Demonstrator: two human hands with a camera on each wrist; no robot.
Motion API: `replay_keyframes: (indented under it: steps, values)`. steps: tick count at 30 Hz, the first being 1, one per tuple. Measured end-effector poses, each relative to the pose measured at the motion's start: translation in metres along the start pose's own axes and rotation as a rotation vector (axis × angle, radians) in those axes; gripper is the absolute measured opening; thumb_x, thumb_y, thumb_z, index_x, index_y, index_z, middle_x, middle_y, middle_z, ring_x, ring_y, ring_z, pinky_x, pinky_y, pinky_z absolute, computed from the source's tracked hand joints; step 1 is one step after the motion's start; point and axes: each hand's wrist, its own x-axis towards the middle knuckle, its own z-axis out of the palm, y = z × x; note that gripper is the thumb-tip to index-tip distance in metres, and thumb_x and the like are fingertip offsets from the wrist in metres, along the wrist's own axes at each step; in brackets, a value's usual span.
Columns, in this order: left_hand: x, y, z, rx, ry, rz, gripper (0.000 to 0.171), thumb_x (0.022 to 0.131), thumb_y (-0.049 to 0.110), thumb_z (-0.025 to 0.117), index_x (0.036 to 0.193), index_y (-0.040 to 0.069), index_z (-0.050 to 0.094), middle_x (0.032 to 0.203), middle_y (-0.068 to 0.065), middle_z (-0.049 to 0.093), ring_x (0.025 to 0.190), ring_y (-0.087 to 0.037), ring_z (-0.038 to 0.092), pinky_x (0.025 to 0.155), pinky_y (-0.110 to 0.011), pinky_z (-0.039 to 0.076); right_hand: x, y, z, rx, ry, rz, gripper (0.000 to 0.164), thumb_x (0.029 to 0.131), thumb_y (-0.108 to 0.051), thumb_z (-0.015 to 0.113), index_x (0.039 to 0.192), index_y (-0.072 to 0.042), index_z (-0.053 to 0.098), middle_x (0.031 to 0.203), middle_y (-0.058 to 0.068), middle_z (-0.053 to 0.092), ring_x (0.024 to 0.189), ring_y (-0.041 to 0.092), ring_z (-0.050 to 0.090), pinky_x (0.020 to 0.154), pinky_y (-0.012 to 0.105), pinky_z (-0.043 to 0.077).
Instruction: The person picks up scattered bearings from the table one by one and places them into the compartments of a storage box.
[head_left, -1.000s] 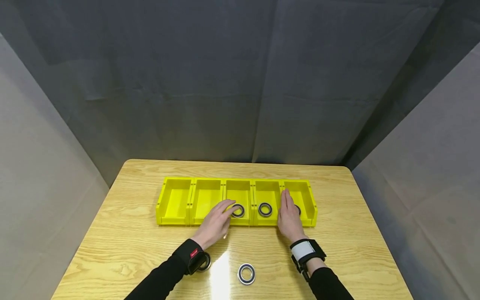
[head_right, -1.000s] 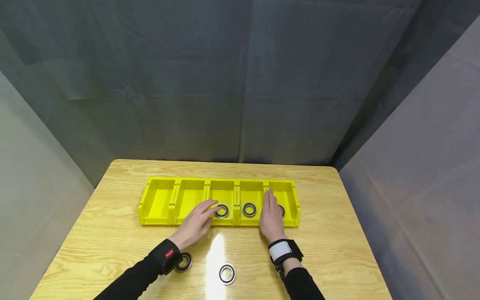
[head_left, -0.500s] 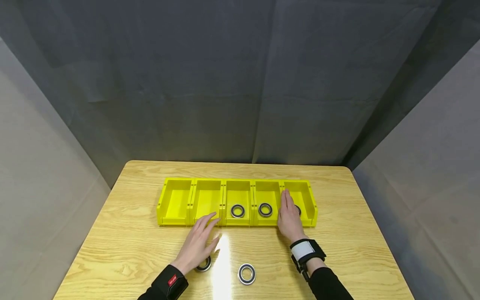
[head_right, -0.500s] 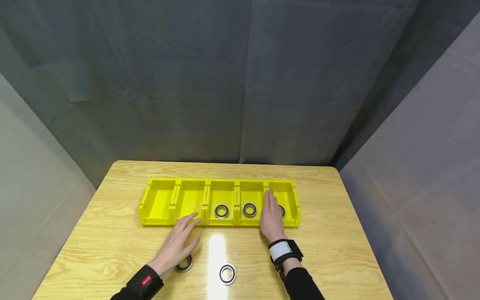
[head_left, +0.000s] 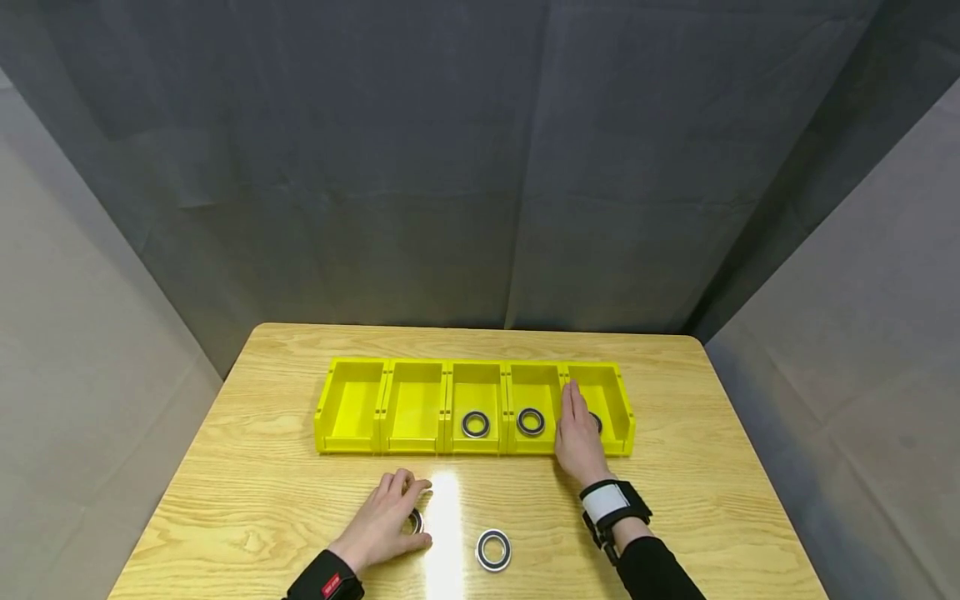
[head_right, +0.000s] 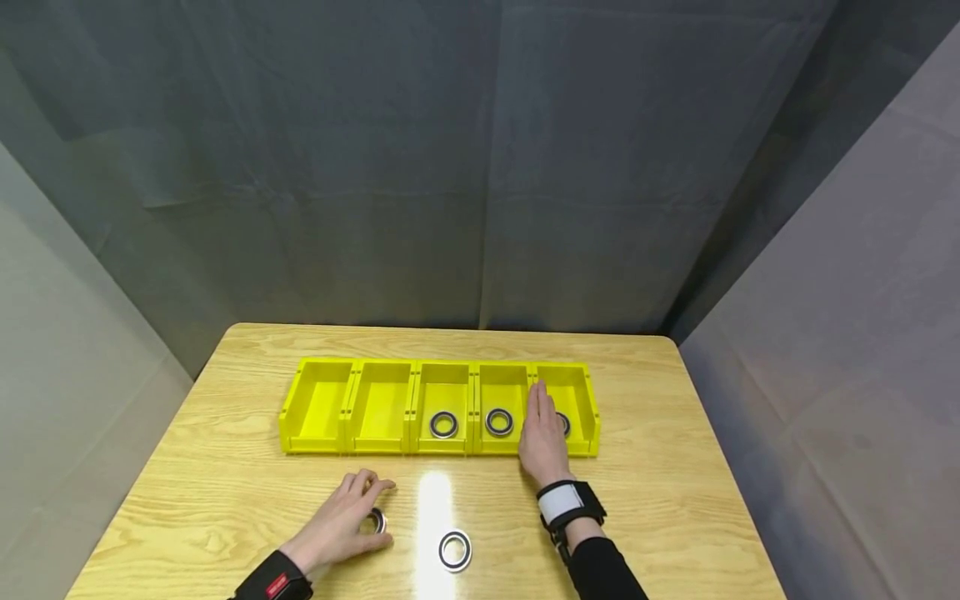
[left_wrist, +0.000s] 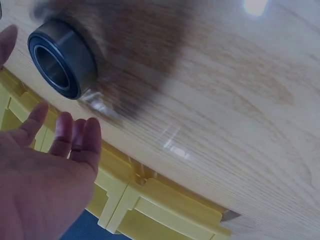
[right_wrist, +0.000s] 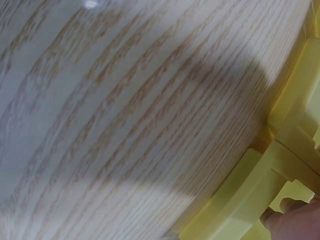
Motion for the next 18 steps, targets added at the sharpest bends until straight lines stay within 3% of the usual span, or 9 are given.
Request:
replay_keyframes:
  steps: [8, 18]
  values:
    - [-0.0015, -0.0022, 0.0028, -0.036, -0.034, 0.019, 0.046, 0.079, 0.022, 0.081, 0.12, 0.012, 0.063, 0.105, 0.0, 0.049, 0.092, -0.016, 0.041, 0.072, -0.028, 0.039, -0.0004, 0.0002, 0.0004, 0.006, -0.004, -0.001, 0.06, 0.099, 0.001, 0.052, 0.152, 0.014, 0.027, 0.161, 0.033, 0.024, 0.145, 0.046, 0.036, 0.117, 0.055, 0.038]
    - [-0.0048, -0.003, 0.0025, -0.036, -0.085, 0.014, 0.046, 0.066, 0.012, 0.082, 0.108, 0.018, 0.064, 0.099, 0.004, 0.045, 0.091, -0.016, 0.04, 0.068, -0.024, 0.036, 0.0002, 0.0012, 0.0011, 0.009, -0.006, 0.003, 0.06, 0.099, 0.001, 0.052, 0.152, 0.013, 0.026, 0.161, 0.033, 0.024, 0.145, 0.046, 0.035, 0.117, 0.056, 0.038]
